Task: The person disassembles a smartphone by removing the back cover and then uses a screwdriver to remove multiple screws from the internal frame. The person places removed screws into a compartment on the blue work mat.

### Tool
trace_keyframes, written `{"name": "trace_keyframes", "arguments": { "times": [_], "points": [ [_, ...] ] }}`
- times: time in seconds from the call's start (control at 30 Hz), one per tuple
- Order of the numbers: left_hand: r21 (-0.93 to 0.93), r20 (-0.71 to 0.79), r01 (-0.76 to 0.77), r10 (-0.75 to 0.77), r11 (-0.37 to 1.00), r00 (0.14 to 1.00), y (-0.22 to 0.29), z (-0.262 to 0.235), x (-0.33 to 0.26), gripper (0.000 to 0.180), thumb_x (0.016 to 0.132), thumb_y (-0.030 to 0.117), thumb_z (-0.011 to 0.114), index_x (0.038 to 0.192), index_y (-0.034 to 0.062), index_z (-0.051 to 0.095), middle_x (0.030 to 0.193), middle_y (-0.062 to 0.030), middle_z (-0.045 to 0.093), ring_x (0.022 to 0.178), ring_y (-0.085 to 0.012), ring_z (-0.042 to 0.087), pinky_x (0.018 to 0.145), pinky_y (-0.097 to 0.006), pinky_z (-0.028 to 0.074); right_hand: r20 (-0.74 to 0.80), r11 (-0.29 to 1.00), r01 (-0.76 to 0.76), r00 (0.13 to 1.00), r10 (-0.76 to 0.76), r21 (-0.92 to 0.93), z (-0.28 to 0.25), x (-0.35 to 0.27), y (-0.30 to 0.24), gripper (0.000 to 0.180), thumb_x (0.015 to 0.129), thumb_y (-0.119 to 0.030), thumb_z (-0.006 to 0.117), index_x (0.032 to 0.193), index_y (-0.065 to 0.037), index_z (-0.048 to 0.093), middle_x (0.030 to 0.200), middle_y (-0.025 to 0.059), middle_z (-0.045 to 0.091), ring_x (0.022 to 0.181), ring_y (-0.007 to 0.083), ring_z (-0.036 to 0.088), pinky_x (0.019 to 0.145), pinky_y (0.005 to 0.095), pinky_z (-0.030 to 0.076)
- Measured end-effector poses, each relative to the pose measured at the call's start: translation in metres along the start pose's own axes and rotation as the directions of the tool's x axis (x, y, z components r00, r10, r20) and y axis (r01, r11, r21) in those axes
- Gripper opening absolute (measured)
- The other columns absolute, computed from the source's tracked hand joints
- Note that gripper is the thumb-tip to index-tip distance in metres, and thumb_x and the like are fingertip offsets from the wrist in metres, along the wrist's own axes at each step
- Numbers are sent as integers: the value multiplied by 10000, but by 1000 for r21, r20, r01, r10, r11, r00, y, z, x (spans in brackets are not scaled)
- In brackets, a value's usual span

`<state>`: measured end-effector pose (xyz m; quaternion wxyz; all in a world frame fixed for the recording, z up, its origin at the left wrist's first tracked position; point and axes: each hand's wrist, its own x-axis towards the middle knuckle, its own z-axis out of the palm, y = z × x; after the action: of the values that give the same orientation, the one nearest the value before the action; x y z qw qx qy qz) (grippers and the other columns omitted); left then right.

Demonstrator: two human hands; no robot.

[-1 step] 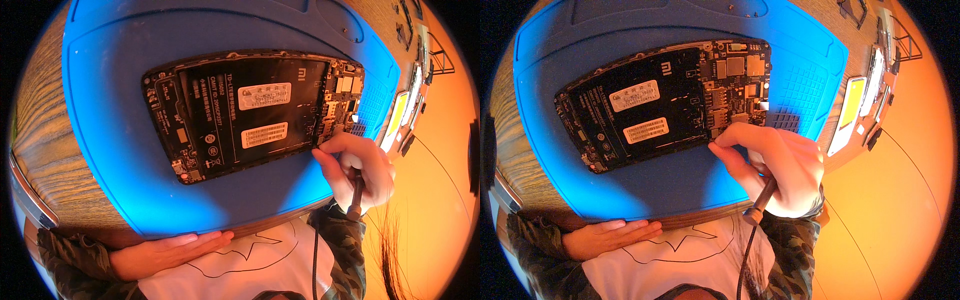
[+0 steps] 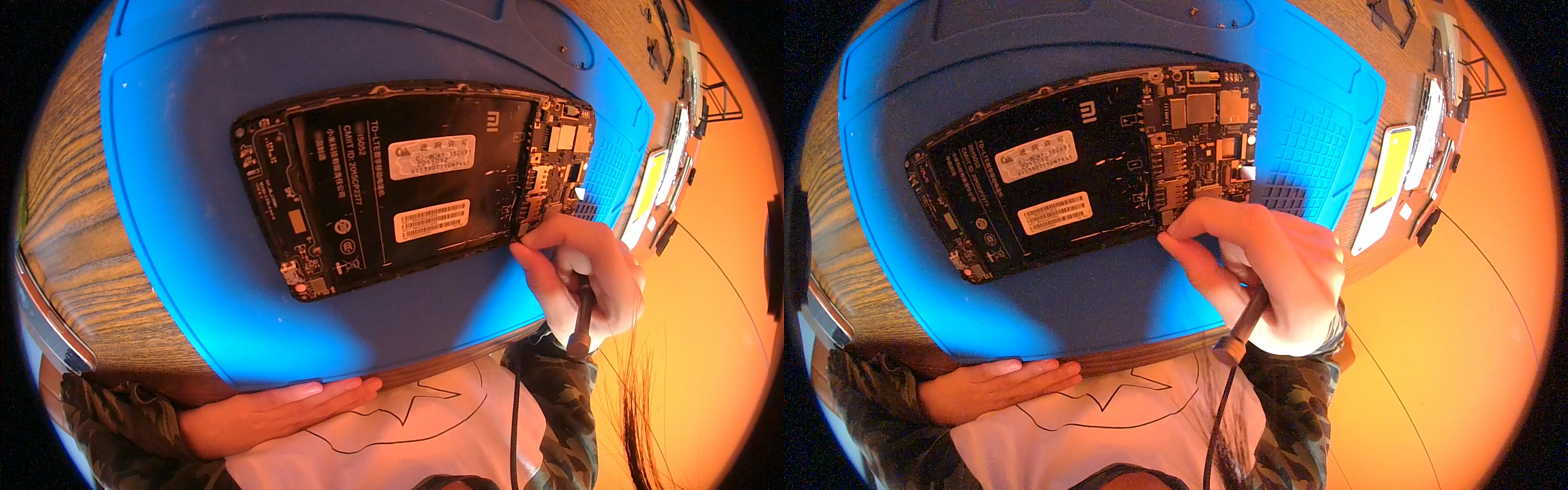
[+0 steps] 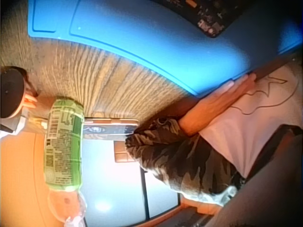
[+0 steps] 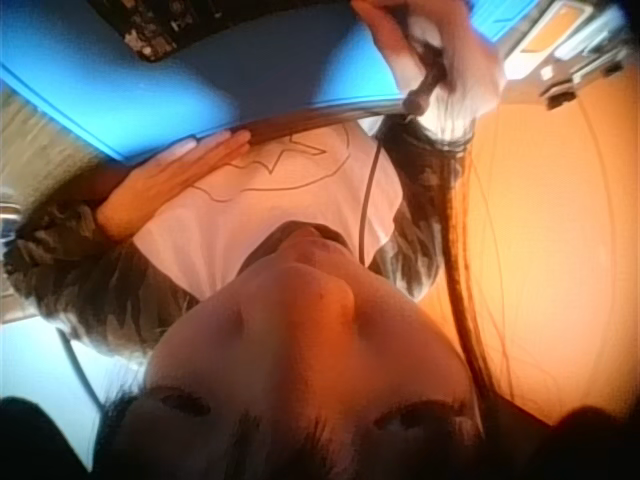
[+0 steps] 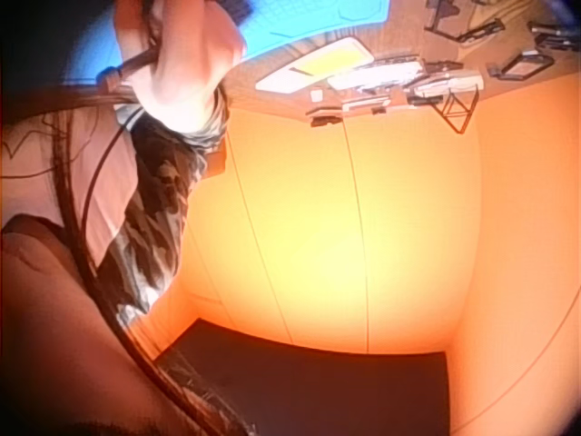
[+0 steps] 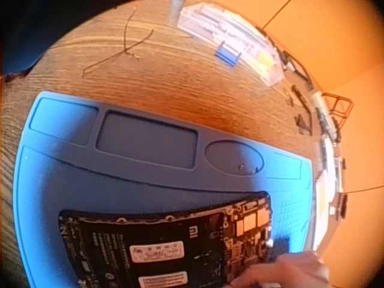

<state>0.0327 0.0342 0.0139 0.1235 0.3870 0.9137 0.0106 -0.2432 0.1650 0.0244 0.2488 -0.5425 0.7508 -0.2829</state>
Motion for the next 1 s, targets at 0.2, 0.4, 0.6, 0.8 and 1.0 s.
{"name": "trace_keyframes", "arguments": {
  "times": [0.2,0.4,0.6,0.8,1.0],
  "points": [
    [27,10,2,-2,1000,1000,1,0,0,602,921,208,322,1484,155,116,1542,46,108,1394,-123,168,1124,-323,134,96,997,-62,994,58,49,-6,-5,5,232,659,124,691,842,18,596,471,-56,420,410,-3,299,417,188,203],
    [80,-3,19,-19,997,1000,2,1,1,628,896,227,342,1483,154,130,1541,44,118,1391,-128,180,1122,-326,118,-136,977,-40,988,70,210,-19,6,4,262,694,127,673,924,15,616,538,-58,444,445,-6,301,416,182,204],
    [-45,-5,74,-74,996,997,5,-4,-4,641,870,237,367,1476,158,173,1532,29,164,1395,-146,185,1127,-342,87,-211,962,-269,938,274,51,-23,71,12,148,834,36,618,980,17,631,804,10,651,714,17,545,661,132,404],
    [-46,13,89,-88,995,996,8,-1,1,642,867,242,373,1477,188,180,1532,24,170,1393,-141,193,1122,-357,71,-174,954,-222,950,259,203,-24,74,22,147,849,16,612,992,24,647,741,-16,645,700,-1,537,660,123,410],
    [-53,20,94,-93,994,995,2,-7,1,632,871,242,363,1476,192,186,1526,18,194,1392,-139,197,1116,-361,56,-156,950,-241,949,273,196,-28,74,19,147,860,2,595,992,16,658,715,-27,630,657,-11,507,608,115,374]
  ]
}}
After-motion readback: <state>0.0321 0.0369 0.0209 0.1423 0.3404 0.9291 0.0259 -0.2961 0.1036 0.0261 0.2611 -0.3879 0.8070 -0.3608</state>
